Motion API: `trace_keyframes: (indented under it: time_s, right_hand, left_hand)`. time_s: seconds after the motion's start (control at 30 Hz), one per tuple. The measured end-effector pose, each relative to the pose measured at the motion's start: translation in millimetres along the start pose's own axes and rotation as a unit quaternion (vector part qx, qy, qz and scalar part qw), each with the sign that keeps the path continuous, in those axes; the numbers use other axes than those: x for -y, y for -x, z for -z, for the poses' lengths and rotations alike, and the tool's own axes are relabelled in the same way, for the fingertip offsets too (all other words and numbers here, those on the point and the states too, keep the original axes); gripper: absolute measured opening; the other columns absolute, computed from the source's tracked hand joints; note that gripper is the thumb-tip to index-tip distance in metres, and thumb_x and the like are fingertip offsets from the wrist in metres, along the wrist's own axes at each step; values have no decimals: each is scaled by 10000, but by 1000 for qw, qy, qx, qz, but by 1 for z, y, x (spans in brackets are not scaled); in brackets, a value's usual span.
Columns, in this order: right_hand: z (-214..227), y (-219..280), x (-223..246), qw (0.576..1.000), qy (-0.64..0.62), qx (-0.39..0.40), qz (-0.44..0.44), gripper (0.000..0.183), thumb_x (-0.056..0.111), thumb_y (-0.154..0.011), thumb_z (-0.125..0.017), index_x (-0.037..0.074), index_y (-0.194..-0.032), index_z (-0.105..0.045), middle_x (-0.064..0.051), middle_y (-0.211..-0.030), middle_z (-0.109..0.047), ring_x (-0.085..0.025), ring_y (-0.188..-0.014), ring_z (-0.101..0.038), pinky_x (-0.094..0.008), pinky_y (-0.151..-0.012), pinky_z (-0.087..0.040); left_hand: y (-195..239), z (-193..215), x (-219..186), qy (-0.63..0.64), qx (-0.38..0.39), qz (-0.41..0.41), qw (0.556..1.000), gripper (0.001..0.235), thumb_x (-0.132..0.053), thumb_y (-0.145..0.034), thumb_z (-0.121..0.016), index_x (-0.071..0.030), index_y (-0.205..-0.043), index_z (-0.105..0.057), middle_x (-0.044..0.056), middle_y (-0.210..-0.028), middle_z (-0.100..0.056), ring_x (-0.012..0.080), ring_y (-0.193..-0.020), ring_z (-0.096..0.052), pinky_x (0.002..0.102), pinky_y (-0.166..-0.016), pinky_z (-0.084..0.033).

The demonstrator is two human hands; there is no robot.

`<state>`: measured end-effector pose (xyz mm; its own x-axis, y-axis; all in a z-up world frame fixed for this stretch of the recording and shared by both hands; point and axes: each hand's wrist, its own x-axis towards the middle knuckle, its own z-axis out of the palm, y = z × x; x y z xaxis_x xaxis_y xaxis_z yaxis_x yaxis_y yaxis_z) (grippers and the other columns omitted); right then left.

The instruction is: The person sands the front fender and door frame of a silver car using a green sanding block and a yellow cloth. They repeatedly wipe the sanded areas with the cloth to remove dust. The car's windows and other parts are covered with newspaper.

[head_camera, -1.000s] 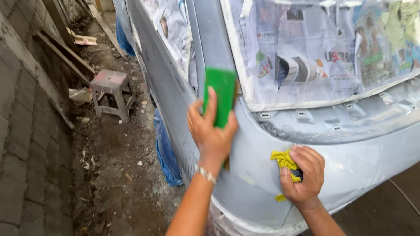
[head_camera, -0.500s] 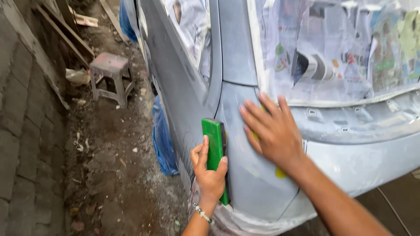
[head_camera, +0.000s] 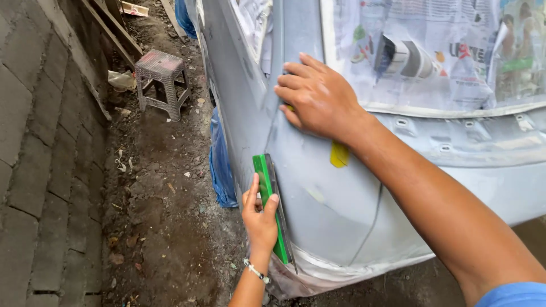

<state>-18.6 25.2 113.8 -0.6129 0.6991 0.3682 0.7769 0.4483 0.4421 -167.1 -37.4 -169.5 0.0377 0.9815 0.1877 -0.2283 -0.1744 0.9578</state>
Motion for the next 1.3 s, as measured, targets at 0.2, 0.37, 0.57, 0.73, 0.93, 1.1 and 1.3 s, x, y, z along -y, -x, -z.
trace_keyframes:
  time_s: [0.2, 0.37, 0.57, 0.73, 0.93, 1.1, 1.3]
  right_hand:
    - [-8, 43, 22, 992, -48, 33, 112, 452, 315, -839, -722, 54, -1207, -700, -117, -1279, -661, -280, -1217, -576, -468, -1161, -369]
    - [30, 119, 55, 988, -75, 84, 102, 689, 472, -762, -725, 95, -1327, -605, -174, -1462, -504, -341, -1360, -440, -541, -1180, -259]
    - [20, 221, 64, 982, -78, 89, 147, 800, 584, -738, -684, 216, -1437, -554, -92, -1541, -439, -306, -1440, -355, -602, -1185, -175]
    - [3, 226, 70, 992, -1, 19, 127, 553, 400, -934, -658, 237, -1453, -562, -40, -1544, -493, -261, -1456, -396, -586, -1221, -185]
    - [-1, 149, 60, 997, 56, 11, 53, 584, 313, -824, -695, 216, -1394, -608, -14, -1483, -550, -259, -1420, -455, -593, -1186, -232]
    - [-32, 51, 11, 994, 45, -76, 62, 382, 264, -854, -712, 115, -1203, -754, -41, -1283, -702, -255, -1325, -555, -508, -1183, -349]
    - [-65, -16, 2, 983, 16, 128, 132, 122, 231, -789, -701, 132, -847, -743, -46, -897, -727, -257, -933, -688, -383, -946, -488]
  left_hand:
    - [42, -13, -10, 61, -29, 42, 997, 653, -142, -880, -706, -68, -1507, -538, -45, -955, -450, 78, -759, -405, 218, -686, -413]
    - [71, 6, -7, 22, -64, 36, 997, 646, -130, -883, -715, -85, -1503, -542, -36, -940, -454, 73, -765, -433, 216, -698, -436]
    - [102, 1, 3, -15, -91, 47, 995, 651, -137, -877, -727, -107, -1501, -545, -29, -932, -452, 80, -744, -442, 235, -671, -444]
    - [112, -24, -5, -32, -76, 22, 996, 651, -126, -848, -749, -101, -1473, -566, -30, -948, -500, 70, -739, -462, 227, -652, -443]
    - [100, -40, -6, 25, -59, 27, 998, 672, -141, -836, -761, -98, -1480, -572, -14, -921, -484, 66, -697, -422, 216, -631, -418]
    - [95, -22, -24, 45, -90, 17, 995, 652, -142, -847, -748, -83, -1470, -567, -38, -1020, -513, 65, -713, -406, 210, -653, -414]
    - [100, 18, -13, 81, -113, 51, 989, 634, -141, -896, -701, -80, -1504, -532, -41, -996, -500, 59, -750, -407, 212, -683, -425]
